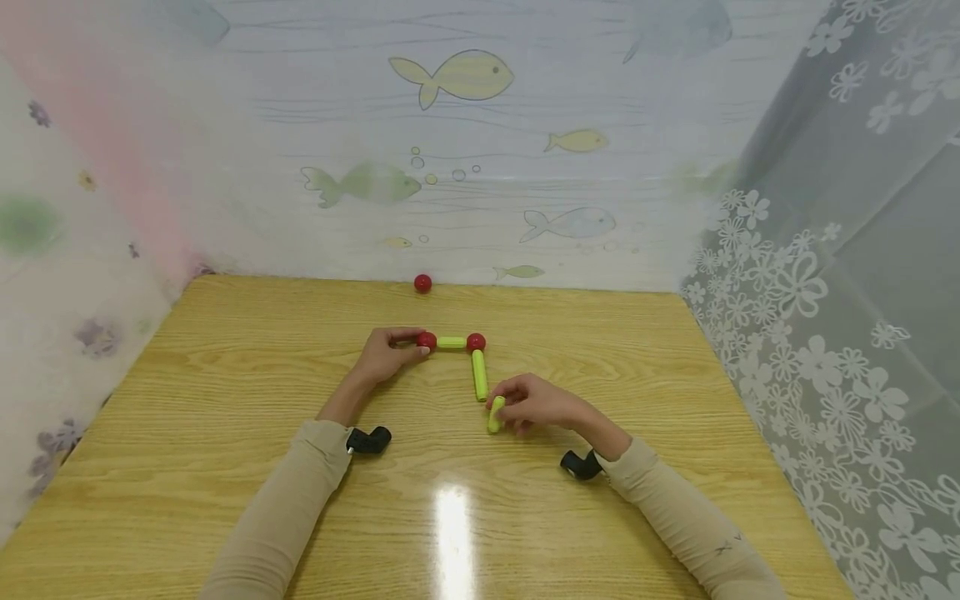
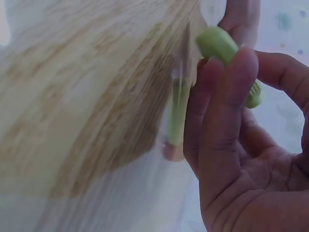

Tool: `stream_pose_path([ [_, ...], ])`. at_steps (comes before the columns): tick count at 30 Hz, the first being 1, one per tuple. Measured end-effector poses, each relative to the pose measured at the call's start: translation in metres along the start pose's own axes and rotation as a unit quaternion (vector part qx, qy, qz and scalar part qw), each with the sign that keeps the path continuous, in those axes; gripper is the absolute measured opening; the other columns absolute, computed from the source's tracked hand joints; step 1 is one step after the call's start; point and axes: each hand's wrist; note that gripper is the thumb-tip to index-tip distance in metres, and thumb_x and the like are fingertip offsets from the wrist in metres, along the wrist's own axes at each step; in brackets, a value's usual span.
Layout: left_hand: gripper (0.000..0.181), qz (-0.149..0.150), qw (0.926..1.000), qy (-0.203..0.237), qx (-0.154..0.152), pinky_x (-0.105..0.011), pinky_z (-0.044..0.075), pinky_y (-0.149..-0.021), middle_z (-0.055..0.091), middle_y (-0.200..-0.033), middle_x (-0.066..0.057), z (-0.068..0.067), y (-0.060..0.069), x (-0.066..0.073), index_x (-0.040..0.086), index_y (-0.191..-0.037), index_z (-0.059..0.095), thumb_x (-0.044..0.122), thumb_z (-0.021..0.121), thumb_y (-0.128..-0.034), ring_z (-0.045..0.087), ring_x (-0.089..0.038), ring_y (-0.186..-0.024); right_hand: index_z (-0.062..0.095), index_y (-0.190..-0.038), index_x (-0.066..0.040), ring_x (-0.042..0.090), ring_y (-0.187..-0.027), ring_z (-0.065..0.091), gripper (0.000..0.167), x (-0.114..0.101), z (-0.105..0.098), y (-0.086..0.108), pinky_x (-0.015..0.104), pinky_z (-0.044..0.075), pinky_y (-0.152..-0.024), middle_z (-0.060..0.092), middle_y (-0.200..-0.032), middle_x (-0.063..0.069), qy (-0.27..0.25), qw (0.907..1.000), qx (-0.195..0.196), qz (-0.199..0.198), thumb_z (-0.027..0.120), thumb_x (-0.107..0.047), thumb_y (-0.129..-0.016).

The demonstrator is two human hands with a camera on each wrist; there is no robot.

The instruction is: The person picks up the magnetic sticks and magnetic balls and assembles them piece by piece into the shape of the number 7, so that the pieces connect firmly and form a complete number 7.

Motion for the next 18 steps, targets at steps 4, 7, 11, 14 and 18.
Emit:
stream_pose_path([
  [4,0.045,-0.005,1.0,0.007,-0.004,-0.036,0.046,-0.099,0.061,-0.135,-0.029,0.0,-0.001,0.0,-0.009,-0.135,0.06,0.007,0.072,-0.0947,0.053,-0.04,-0.131,0.069,-0.117,0.002,0.014,-0.075,0.064,0.023,0.002,-0.001,0.0,0.028,0.056,-0.063,0.074,-0.093,0.011,-0.001,1.0,0.005,-0.007,0.066,-0.009,-0.097],
  [7,0.045,-0.007,0.9999,0.011,-0.004,-0.041,0.044,-0.104,0.061,-0.136,-0.029,0.001,-0.002,0.001,-0.01,-0.135,0.06,0.007,0.072,-0.0948,0.052,-0.04,-0.132,0.069,-0.115,0.003,0.014,-0.074,0.064,0.023,0.005,-0.001,0.0,0.027,0.055,-0.064,0.075,-0.095,0.012,-0.001,1.0,0.005,-0.006,0.069,-0.01,-0.096],
  [11,0.045,-0.008,0.9999,0.012,-0.004,-0.04,0.044,-0.104,0.061,-0.136,-0.029,0.001,-0.002,0.0,-0.01,-0.135,0.06,0.006,0.072,-0.0946,0.052,-0.04,-0.132,0.068,-0.118,0.003,0.011,-0.084,0.066,0.024,0.009,-0.003,-0.001,0.025,0.053,-0.074,0.075,-0.105,0.011,0.007,0.9997,-0.001,-0.023,0.069,-0.007,-0.096],
  [14,0.045,-0.012,0.9998,0.014,-0.002,-0.034,0.043,-0.1,0.061,-0.136,-0.028,0.002,-0.007,-0.009,-0.008,-0.135,0.061,0.007,0.073,-0.0942,0.052,-0.039,-0.132,0.069,-0.121,0.003,0.01,-0.095,0.065,0.026,0.01,-0.003,-0.002,0.024,0.051,-0.081,0.071,-0.115,0.012,0.02,0.9989,-0.005,-0.043,0.068,-0.004,-0.096],
  [18,0.047,-0.011,0.9998,0.017,0.006,-0.027,0.042,-0.096,0.062,-0.136,-0.025,0.002,-0.019,-0.032,-0.004,-0.136,0.062,0.012,0.076,-0.0932,0.053,-0.036,-0.132,0.073,-0.117,0.0,0.01,-0.092,0.063,0.024,0.008,-0.002,0.0,0.024,0.052,-0.079,0.071,-0.116,0.012,0.057,0.9966,0.004,-0.06,0.07,-0.002,-0.094],
])
Point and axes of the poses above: each hand's wrist, its own y-axis away from the middle knuckle, its own z-axis out of the palm, x = y × z
